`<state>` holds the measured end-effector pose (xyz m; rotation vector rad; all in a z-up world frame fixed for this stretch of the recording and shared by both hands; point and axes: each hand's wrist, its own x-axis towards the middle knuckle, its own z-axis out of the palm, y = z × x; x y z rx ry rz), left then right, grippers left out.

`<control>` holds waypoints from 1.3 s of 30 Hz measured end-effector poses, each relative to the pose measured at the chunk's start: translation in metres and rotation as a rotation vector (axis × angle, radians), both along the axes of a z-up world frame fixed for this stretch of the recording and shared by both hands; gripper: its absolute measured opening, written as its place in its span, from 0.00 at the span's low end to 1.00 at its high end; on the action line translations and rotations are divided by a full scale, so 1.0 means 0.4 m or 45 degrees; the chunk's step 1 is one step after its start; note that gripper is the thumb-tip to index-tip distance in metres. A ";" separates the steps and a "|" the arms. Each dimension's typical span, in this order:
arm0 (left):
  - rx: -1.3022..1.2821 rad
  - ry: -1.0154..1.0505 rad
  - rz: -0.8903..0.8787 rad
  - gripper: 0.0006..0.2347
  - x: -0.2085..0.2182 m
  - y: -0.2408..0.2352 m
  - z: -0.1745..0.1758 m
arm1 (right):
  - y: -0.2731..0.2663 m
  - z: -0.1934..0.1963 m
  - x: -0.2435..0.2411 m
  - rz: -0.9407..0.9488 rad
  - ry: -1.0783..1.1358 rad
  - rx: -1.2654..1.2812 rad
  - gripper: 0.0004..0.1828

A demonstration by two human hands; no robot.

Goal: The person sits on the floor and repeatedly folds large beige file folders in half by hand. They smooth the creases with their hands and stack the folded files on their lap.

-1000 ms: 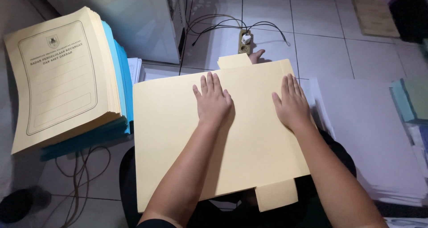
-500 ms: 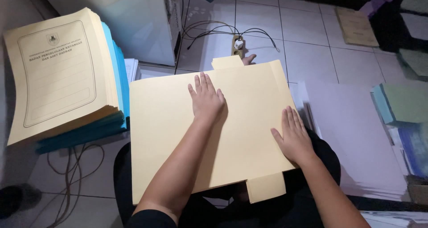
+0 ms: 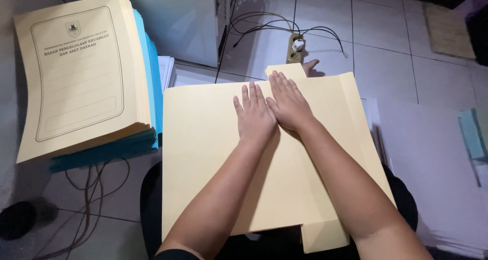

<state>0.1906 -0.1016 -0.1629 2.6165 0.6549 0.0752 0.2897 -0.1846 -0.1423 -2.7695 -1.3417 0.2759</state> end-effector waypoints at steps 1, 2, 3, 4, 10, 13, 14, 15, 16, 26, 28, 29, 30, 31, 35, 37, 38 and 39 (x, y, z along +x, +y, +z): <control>-0.001 0.006 -0.006 0.28 -0.001 0.003 0.013 | -0.001 0.012 0.011 -0.006 0.006 -0.001 0.38; -0.005 0.035 -0.008 0.28 -0.004 0.001 0.026 | -0.007 0.023 0.020 -0.083 0.001 -0.004 0.39; -0.009 0.065 -0.010 0.28 -0.009 -0.004 0.039 | -0.016 0.035 0.028 -0.160 -0.005 -0.008 0.40; -0.011 0.070 -0.018 0.28 -0.009 -0.004 0.040 | -0.044 0.028 0.063 -0.168 0.000 -0.010 0.40; -0.007 0.078 -0.009 0.27 -0.015 -0.003 0.055 | -0.248 -0.011 0.161 -0.495 -0.106 -0.018 0.43; -0.027 0.042 -0.010 0.27 -0.015 -0.004 0.054 | -0.347 0.000 0.100 -0.423 -0.095 -0.039 0.39; -0.017 0.020 0.002 0.27 -0.015 -0.005 0.048 | -0.378 0.003 0.068 -0.394 -0.071 -0.049 0.39; -0.008 -0.003 0.015 0.27 -0.016 -0.007 0.043 | -0.410 0.007 0.035 -0.365 -0.047 -0.058 0.38; -0.008 -0.008 0.002 0.27 -0.017 -0.010 0.042 | -0.445 0.009 -0.001 -0.377 -0.052 -0.058 0.38; 0.150 -0.028 -0.050 0.27 -0.030 -0.023 0.039 | -0.709 -0.055 -0.249 -0.237 -0.077 -0.059 0.35; 0.150 -0.009 -0.103 0.27 -0.027 -0.023 0.032 | -0.696 -0.045 -0.232 -0.227 -0.090 -0.053 0.36; 0.154 -0.010 -0.099 0.27 -0.021 -0.021 0.026 | -0.676 -0.030 -0.215 -0.258 -0.043 -0.058 0.35; 0.155 -0.006 -0.090 0.27 -0.020 -0.017 0.017 | -0.655 -0.018 -0.198 -0.284 0.008 -0.065 0.35; 0.154 0.001 -0.092 0.27 -0.019 -0.020 0.020 | -0.631 -0.014 -0.164 -0.286 0.015 -0.067 0.35; 0.122 0.015 -0.071 0.27 -0.019 -0.025 0.033 | -0.518 -0.012 0.004 -0.285 0.006 -0.054 0.36; 0.110 0.029 -0.052 0.27 -0.023 -0.028 0.038 | -0.456 -0.020 0.086 -0.285 0.032 -0.022 0.36; 0.093 0.049 -0.064 0.27 -0.020 -0.025 0.046 | -0.415 -0.020 0.133 -0.344 0.021 -0.007 0.37; 0.076 0.068 -0.075 0.27 -0.018 -0.020 0.054 | -0.371 -0.018 0.178 -0.403 0.010 0.009 0.38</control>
